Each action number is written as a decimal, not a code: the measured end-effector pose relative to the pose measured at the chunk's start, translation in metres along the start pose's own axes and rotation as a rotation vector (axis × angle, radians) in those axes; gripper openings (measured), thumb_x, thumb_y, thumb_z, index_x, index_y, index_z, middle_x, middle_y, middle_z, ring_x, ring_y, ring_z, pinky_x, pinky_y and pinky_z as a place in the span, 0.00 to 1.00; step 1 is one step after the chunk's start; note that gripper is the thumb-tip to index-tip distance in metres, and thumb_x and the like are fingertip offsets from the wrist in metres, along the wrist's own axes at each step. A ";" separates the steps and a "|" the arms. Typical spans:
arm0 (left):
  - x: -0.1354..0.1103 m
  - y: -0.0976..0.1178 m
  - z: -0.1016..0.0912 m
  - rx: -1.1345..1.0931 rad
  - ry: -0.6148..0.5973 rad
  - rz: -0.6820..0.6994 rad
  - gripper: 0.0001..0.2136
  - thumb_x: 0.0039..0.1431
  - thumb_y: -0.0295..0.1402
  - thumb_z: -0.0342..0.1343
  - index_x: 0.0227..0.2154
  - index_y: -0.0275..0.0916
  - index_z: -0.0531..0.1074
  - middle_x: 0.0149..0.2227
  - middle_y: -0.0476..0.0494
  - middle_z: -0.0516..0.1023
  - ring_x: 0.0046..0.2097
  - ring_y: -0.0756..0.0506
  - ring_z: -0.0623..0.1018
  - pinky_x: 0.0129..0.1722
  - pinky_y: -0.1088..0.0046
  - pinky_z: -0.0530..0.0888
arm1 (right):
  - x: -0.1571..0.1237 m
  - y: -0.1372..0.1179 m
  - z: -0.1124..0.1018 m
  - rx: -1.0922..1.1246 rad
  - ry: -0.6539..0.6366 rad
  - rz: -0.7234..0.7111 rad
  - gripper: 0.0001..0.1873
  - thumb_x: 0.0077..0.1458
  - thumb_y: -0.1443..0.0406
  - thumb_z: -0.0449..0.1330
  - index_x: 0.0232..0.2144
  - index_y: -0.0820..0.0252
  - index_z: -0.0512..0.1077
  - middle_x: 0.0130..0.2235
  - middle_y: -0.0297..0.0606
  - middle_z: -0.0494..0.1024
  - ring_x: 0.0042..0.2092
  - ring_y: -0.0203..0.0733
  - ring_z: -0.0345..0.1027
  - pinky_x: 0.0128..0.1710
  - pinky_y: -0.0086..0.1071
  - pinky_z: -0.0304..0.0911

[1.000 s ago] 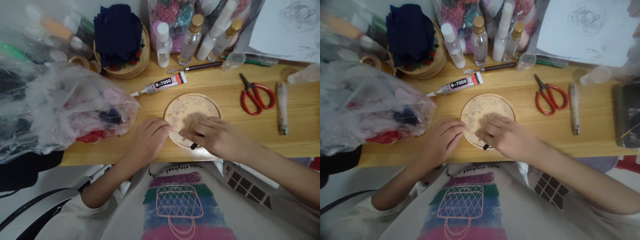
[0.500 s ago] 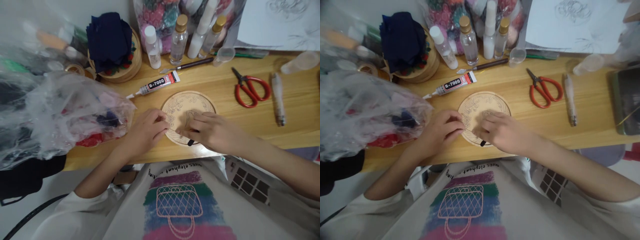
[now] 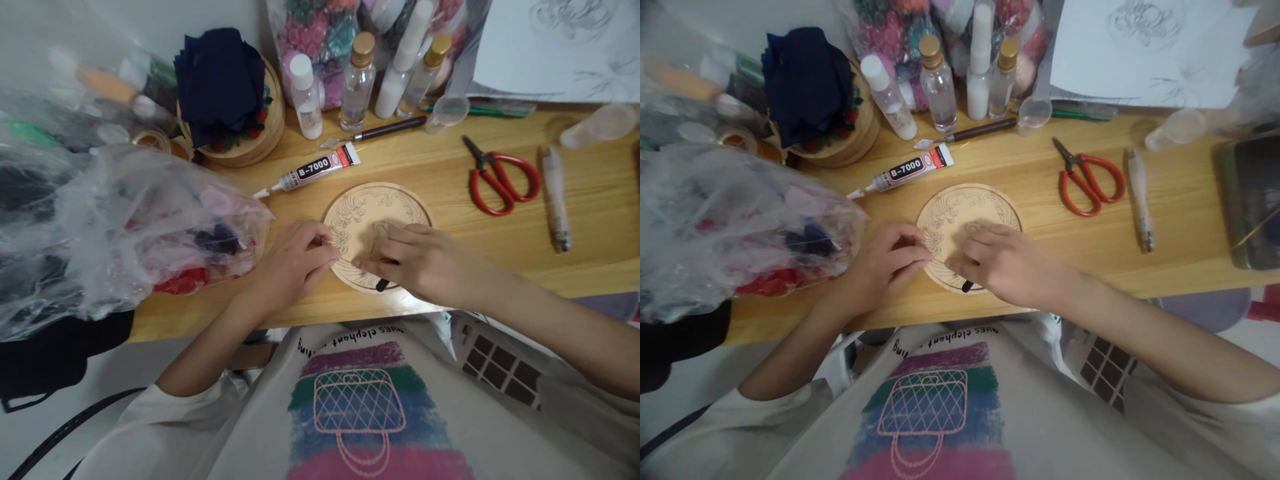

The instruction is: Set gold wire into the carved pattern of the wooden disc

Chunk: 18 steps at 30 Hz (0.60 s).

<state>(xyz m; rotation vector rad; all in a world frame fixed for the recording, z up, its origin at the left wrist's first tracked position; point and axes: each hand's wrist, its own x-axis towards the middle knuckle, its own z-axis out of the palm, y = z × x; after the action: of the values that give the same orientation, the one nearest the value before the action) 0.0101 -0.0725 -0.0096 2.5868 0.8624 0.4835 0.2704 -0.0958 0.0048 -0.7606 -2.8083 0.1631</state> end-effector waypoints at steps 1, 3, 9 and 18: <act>-0.001 0.000 0.001 0.000 0.008 0.002 0.07 0.68 0.29 0.51 0.38 0.41 0.75 0.46 0.44 0.73 0.45 0.46 0.74 0.45 0.67 0.72 | 0.000 0.000 0.000 -0.003 -0.002 0.000 0.20 0.68 0.71 0.45 0.48 0.60 0.76 0.37 0.42 0.79 0.48 0.43 0.70 0.47 0.39 0.65; -0.003 0.000 0.002 -0.011 0.028 0.001 0.06 0.67 0.29 0.52 0.39 0.40 0.75 0.46 0.44 0.74 0.45 0.46 0.74 0.45 0.67 0.72 | -0.001 0.000 0.001 -0.005 -0.004 -0.002 0.20 0.68 0.71 0.45 0.49 0.60 0.76 0.37 0.42 0.79 0.48 0.44 0.70 0.48 0.40 0.64; -0.011 0.005 0.001 -0.003 0.047 -0.015 0.08 0.69 0.30 0.53 0.48 0.40 0.71 0.49 0.43 0.76 0.50 0.46 0.75 0.49 0.65 0.73 | -0.001 0.000 0.001 0.004 0.012 0.001 0.20 0.68 0.71 0.45 0.47 0.61 0.77 0.37 0.42 0.79 0.47 0.44 0.70 0.47 0.40 0.65; -0.018 0.010 0.000 0.244 0.003 0.069 0.11 0.70 0.34 0.52 0.51 0.41 0.72 0.52 0.40 0.75 0.51 0.43 0.76 0.50 0.64 0.73 | -0.004 0.000 0.004 -0.005 -0.008 0.018 0.20 0.68 0.71 0.45 0.50 0.59 0.76 0.39 0.42 0.79 0.48 0.43 0.70 0.50 0.41 0.65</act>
<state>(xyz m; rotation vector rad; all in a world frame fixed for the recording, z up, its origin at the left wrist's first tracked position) 0.0015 -0.0916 -0.0091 2.8460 0.8846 0.4239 0.2731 -0.0977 0.0004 -0.7884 -2.8111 0.1633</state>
